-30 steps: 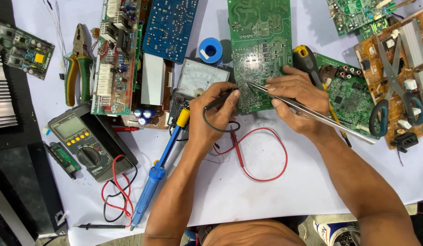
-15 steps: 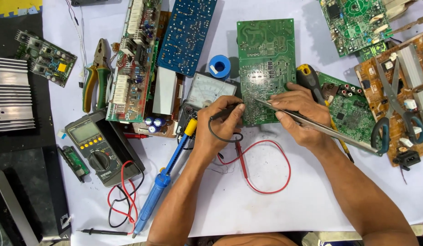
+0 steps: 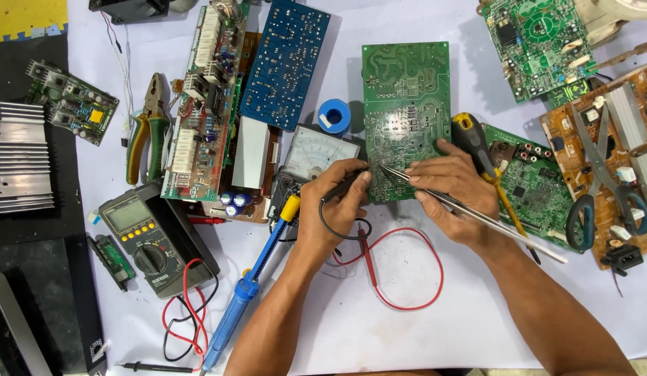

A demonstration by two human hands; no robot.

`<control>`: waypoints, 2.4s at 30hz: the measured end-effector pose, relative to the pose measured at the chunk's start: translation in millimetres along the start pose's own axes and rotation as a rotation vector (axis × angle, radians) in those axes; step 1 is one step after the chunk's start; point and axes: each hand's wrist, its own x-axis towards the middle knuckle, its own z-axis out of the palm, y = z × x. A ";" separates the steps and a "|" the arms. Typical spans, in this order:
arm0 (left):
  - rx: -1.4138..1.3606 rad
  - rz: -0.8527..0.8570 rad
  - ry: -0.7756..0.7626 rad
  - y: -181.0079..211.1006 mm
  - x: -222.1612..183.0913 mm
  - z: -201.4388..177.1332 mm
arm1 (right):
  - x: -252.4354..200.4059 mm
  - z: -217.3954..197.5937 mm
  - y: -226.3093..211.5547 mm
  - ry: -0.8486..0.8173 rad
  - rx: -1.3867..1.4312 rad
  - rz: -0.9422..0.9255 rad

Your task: Testing and inspecting an electronic circuit board using multimeter probes and tweezers to diagnose issues.

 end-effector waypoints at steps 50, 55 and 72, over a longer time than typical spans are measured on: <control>-0.034 -0.023 -0.012 -2.0 0.6 2.5 | -4.1 -6.2 5.7 0.029 0.042 -0.015; -0.021 0.003 -0.027 -2.6 1.1 1.4 | -2.7 -5.5 3.9 0.012 0.038 -0.031; 0.062 0.142 0.026 -9.7 0.9 9.3 | -0.3 -10.4 2.4 -0.042 -0.043 0.004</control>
